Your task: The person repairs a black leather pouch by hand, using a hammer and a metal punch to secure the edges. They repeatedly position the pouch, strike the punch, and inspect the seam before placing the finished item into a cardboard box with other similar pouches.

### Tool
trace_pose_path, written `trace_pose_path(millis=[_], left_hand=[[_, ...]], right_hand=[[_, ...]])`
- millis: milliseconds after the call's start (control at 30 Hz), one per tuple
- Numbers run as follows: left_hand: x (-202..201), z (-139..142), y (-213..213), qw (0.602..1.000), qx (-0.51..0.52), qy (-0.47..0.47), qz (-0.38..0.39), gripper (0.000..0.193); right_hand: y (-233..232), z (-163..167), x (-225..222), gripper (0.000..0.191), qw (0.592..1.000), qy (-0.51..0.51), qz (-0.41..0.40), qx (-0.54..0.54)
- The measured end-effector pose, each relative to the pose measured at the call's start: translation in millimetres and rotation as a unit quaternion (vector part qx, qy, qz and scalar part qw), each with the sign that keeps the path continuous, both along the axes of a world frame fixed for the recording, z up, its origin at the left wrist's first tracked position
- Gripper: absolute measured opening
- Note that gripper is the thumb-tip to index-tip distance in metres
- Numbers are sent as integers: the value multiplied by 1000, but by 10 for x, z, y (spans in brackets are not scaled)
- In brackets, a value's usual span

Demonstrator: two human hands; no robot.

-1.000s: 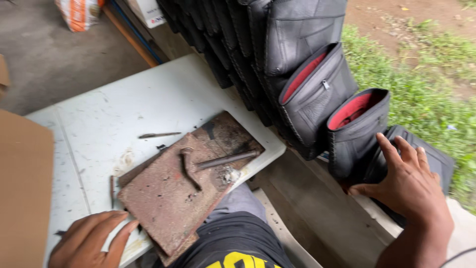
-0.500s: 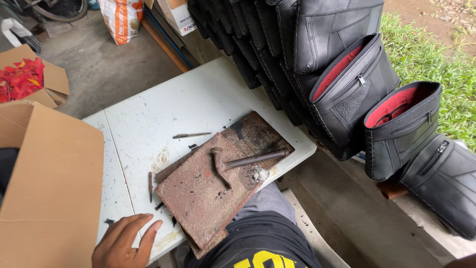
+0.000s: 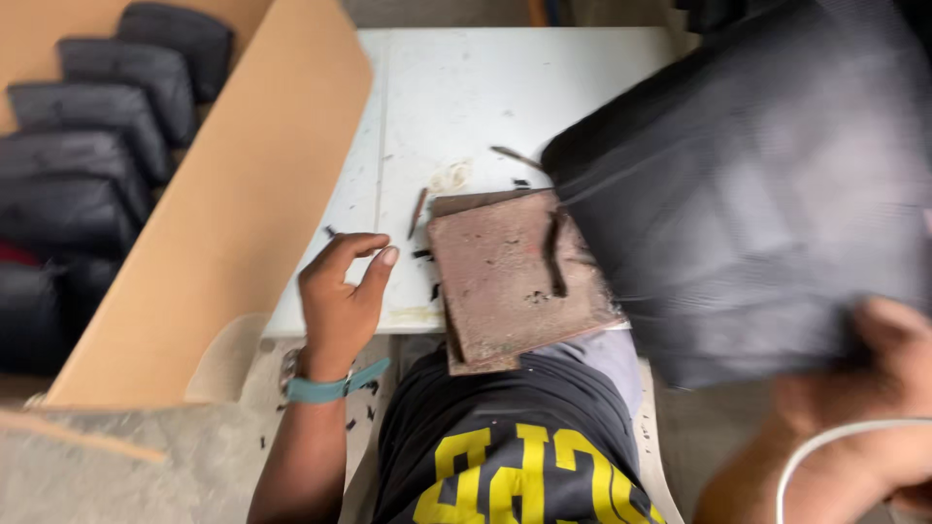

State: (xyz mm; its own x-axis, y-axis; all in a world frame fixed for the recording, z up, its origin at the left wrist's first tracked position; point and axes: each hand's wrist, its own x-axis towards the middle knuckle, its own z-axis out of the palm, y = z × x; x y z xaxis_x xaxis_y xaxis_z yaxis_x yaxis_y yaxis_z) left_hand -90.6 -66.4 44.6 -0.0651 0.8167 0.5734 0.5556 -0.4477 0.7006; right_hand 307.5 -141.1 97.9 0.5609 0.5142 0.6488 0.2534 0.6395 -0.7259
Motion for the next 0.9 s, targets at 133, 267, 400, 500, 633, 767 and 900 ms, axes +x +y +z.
trace_pose_path(millis=[133,267,400,500,633,767,900], left_hand=[[15,-392,59,946,-167,-235,-150,32],[185,-598,124,805,-201,-459,-318,61],[372,-623,231,782,-262,-505,-256,73],[544,-625,177,746,-293,-536,-266,78],[676,-535,-30,718,-342,-512,-324,84],[485,-173,-111,975,-146,27,-163,88],[530,194,-264,930,47,237,-278,92]], right_hand=[[761,-359,-709,55,875,345,313,-128],[849,-759,-1248,56,803,371,428,-185],[542,-864,-1193,68,823,168,472,-269],[346,-764,-981,63,881,-121,422,-175],[208,-513,-809,34,903,-226,337,-141],[308,-309,-829,26,828,-402,338,-196],[467,-227,-887,27,730,-490,447,-167]])
